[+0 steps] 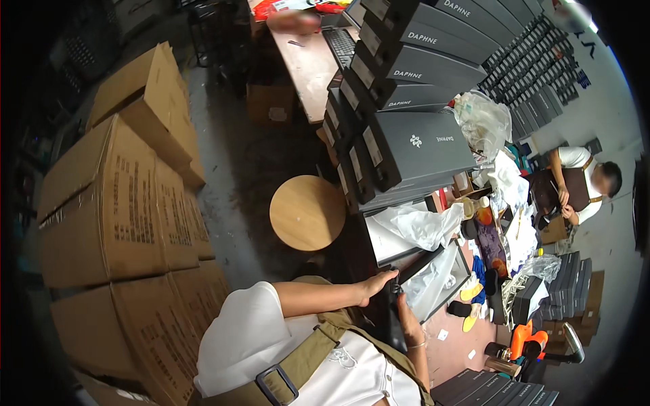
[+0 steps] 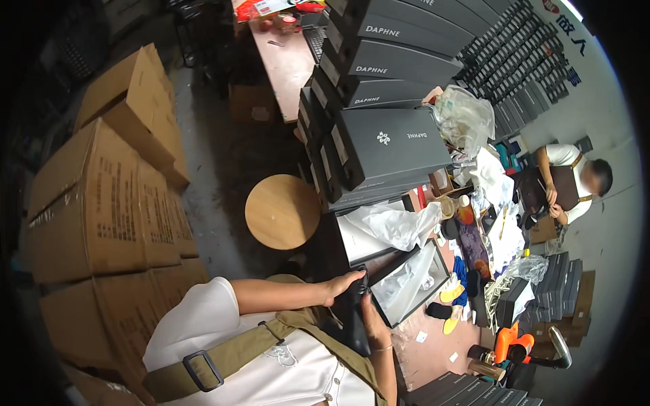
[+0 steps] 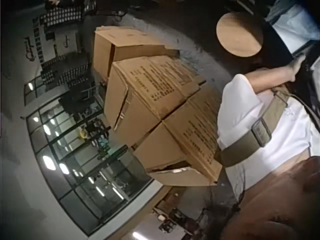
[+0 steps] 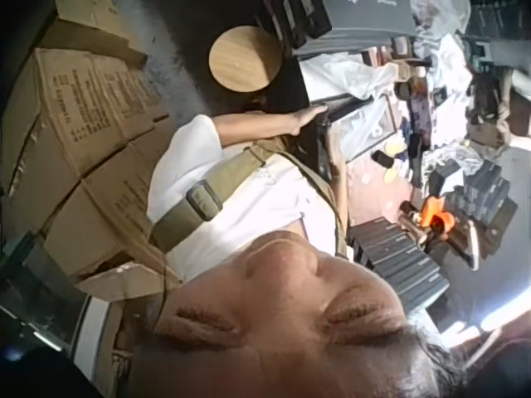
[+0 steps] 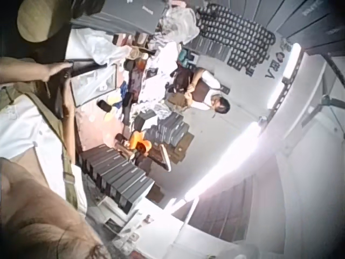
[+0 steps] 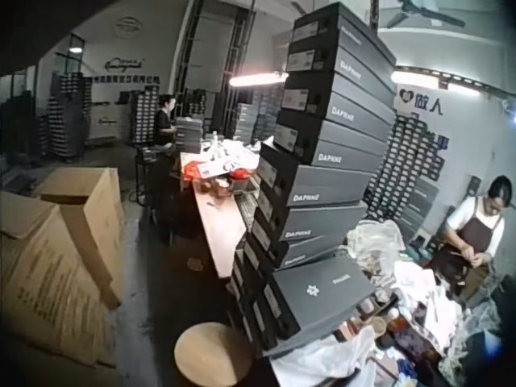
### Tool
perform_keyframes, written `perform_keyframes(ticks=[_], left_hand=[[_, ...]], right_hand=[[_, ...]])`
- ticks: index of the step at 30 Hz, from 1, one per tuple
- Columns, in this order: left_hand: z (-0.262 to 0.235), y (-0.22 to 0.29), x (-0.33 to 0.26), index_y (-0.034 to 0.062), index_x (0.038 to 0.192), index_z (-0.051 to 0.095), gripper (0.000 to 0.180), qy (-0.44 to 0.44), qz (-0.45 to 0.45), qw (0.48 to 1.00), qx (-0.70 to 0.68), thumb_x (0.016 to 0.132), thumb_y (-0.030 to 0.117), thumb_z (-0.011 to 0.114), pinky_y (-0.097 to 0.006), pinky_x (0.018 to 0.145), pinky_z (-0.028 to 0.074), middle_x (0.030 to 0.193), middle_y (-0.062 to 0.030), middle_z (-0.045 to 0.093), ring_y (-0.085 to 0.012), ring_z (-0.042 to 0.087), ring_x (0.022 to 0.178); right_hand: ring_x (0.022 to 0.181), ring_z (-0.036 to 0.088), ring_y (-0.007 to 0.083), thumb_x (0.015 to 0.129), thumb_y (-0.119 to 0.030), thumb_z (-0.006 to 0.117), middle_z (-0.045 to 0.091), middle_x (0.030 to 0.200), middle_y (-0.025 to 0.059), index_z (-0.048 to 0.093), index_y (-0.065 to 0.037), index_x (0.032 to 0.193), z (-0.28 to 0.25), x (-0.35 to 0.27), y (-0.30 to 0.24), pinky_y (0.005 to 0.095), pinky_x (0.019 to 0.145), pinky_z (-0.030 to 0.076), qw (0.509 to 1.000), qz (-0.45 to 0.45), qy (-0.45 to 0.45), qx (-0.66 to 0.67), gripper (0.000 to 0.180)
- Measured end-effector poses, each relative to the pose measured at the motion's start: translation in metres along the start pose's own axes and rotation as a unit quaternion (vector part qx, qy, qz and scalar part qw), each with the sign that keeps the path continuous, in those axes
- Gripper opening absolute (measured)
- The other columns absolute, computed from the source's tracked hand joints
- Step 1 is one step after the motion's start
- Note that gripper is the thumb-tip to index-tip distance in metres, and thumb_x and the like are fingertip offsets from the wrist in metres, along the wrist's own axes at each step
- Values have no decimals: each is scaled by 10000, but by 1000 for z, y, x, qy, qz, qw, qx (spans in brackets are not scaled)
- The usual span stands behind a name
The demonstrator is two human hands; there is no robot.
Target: Inspecting shoes for quality, wrapping them in paper, and packing them into branded shoe boxes.
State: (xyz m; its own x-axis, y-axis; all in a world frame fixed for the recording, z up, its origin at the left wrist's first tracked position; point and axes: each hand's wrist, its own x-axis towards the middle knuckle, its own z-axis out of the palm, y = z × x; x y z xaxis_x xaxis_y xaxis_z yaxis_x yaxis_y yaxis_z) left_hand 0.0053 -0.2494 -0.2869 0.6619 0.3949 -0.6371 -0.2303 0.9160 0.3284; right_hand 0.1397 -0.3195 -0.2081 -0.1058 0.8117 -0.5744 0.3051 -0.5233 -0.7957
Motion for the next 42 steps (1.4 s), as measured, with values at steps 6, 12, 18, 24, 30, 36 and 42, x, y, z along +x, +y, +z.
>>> perform_keyframes(ticks=[6,12,18,24,30,36,42], left_hand=[[-15,-60,-24,115,843,669,532,-68,-57,995,40,874,610,479,-325,798,492,808,-45,675,-179,625,748],[-7,-94,-38,125,848,667,537,-60,-78,993,69,862,630,484,-346,754,501,840,-48,669,-174,622,763],[-21,-108,-41,138,849,652,477,-55,-69,996,8,861,591,505,-397,722,525,829,-50,671,-215,640,721],[-59,-65,-66,137,969,643,492,-4,-82,996,30,872,598,500,-423,781,525,918,-54,680,-216,652,849],[-80,-26,-80,94,1002,629,486,-73,-86,994,17,904,548,483,-389,788,534,929,-77,677,-225,657,842],[-69,15,-96,85,995,626,407,-130,-85,988,22,919,465,503,-374,747,550,892,-84,672,-220,665,792],[-75,22,-88,72,1063,608,457,-122,-64,990,-13,912,487,491,-398,822,536,960,-101,668,-239,657,862]], right_hand=[[994,551,141,969,-269,440,589,1131,42,500,52,1247,17,-74,59,254,895,423,984,-32,-110,135,428],[740,635,376,820,-62,516,614,797,241,591,-20,971,45,-97,65,420,629,514,866,-168,93,-462,173],[644,645,282,799,-104,535,602,659,123,622,-88,792,52,-58,139,410,566,512,800,-212,171,-535,89],[631,663,266,777,-110,552,643,684,108,619,-88,785,97,-30,80,391,556,524,830,-197,138,-503,70],[699,647,308,762,-120,573,637,744,127,617,-53,812,120,-30,37,401,596,510,872,-236,147,-402,95],[702,647,234,761,-150,655,633,769,62,656,-84,963,133,-62,-2,332,588,516,850,-276,236,-382,213],[670,621,268,705,-47,680,586,737,81,617,-76,951,102,-104,-5,357,604,515,850,-230,361,-306,255]])
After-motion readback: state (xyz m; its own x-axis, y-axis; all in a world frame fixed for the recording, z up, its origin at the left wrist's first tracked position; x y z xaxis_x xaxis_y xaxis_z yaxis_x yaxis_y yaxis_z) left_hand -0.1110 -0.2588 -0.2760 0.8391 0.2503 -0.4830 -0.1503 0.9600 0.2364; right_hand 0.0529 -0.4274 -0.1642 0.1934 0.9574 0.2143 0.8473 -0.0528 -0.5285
